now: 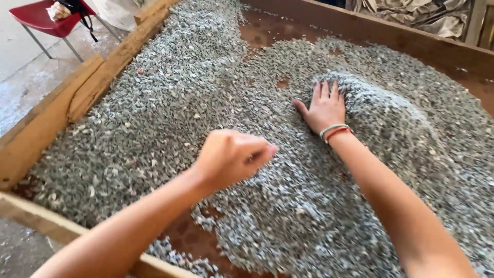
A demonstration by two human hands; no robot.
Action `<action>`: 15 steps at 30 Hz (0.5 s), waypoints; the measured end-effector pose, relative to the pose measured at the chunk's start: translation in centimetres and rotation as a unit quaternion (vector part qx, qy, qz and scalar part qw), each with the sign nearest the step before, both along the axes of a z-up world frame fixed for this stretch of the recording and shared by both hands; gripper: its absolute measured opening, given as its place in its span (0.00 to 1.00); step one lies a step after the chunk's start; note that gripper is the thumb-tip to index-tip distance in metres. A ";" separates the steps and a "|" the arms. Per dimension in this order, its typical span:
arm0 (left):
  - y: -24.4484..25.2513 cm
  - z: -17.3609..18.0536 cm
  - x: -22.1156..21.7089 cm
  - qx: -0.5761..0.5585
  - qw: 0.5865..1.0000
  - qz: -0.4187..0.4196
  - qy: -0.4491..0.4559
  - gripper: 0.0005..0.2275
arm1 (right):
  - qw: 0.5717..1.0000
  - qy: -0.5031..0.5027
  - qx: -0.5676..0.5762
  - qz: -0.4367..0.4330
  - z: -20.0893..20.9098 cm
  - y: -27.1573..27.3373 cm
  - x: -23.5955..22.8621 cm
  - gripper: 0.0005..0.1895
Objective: The person sorts through a large pile of shredded plastic flakes on a wooden table, picking out blue and red pieces by hand and placing them into a nearby plastic container.
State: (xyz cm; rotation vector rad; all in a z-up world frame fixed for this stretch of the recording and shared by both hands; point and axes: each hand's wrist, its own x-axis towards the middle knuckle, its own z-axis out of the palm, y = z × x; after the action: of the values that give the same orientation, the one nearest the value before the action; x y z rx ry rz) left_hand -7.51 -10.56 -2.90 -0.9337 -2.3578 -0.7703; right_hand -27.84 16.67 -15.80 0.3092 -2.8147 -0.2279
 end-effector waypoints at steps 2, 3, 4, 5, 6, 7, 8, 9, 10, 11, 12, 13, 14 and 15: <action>0.5 0.0 0.6 0.008 0.999 -0.044 -0.008 0.19 | 0.992 -0.115 -0.050 0.014 2.5 -2.7 -0.2 0.56; 0.6 0.1 1.0 0.011 0.999 -0.047 -0.009 0.19 | 0.992 -0.116 -0.048 0.010 2.8 -3.8 0.4 0.56; 0.9 0.1 1.6 0.024 0.997 -0.068 -0.010 0.19 | 0.981 -0.164 -0.083 0.060 3.2 -4.9 1.0 0.55; 1.2 0.2 2.2 0.037 0.995 -0.090 -0.010 0.19 | 0.964 -0.211 -0.117 0.109 3.5 -5.9 1.7 0.53; 1.6 -0.1 2.9 0.040 0.995 -0.086 -0.011 0.19 | 0.964 -0.213 -0.114 0.112 4.8 -6.6 3.6 0.53; 2.1 -0.3 3.6 0.041 0.994 -0.101 -0.024 0.19 | 0.952 -0.260 -0.124 0.107 6.2 -7.2 5.5 0.49; 2.5 -0.5 4.4 0.040 0.992 -0.117 -0.035 0.18 | 0.937 -0.305 -0.135 0.101 7.7 -7.8 7.3 0.46; 2.9 -0.9 5.1 0.042 0.992 -0.114 -0.035 0.18 | 0.937 -0.306 -0.133 0.103 8.1 -7.4 8.6 0.46; 3.2 -1.4 6.0 0.057 0.984 -0.157 -0.057 0.18 | 0.932 -0.320 -0.115 0.123 8.4 -6.9 10.1 0.48; 3.5 -1.9 6.8 0.072 0.974 -0.199 -0.078 0.18 | 0.926 -0.335 -0.096 0.143 8.7 -6.3 11.7 0.50; 3.4 -2.2 7.2 0.073 0.973 -0.202 -0.081 0.18 | 0.926 -0.337 -0.098 0.140 9.1 -5.6 13.4 0.50; 3.4 -2.6 7.6 0.073 0.956 -0.262 -0.112 0.17 | 0.920 -0.357 -0.044 0.158 9.4 -4.9 15.1 0.48; 3.2 -3.0 7.9 0.073 0.933 -0.321 -0.143 0.17 | 0.910 -0.376 0.009 0.177 9.8 -4.3 16.8 0.47; 3.5 -5.9 8.6 0.073 0.932 -0.323 -0.145 0.17 | 0.909 -0.378 0.007 0.174 10.0 -2.8 18.1 0.47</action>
State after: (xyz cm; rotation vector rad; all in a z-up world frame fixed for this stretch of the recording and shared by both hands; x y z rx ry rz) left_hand 1.09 -7.06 -8.77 -1.6550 -2.1781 -1.3963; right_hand -9.75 13.87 -5.85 1.1018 -3.4127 -0.0457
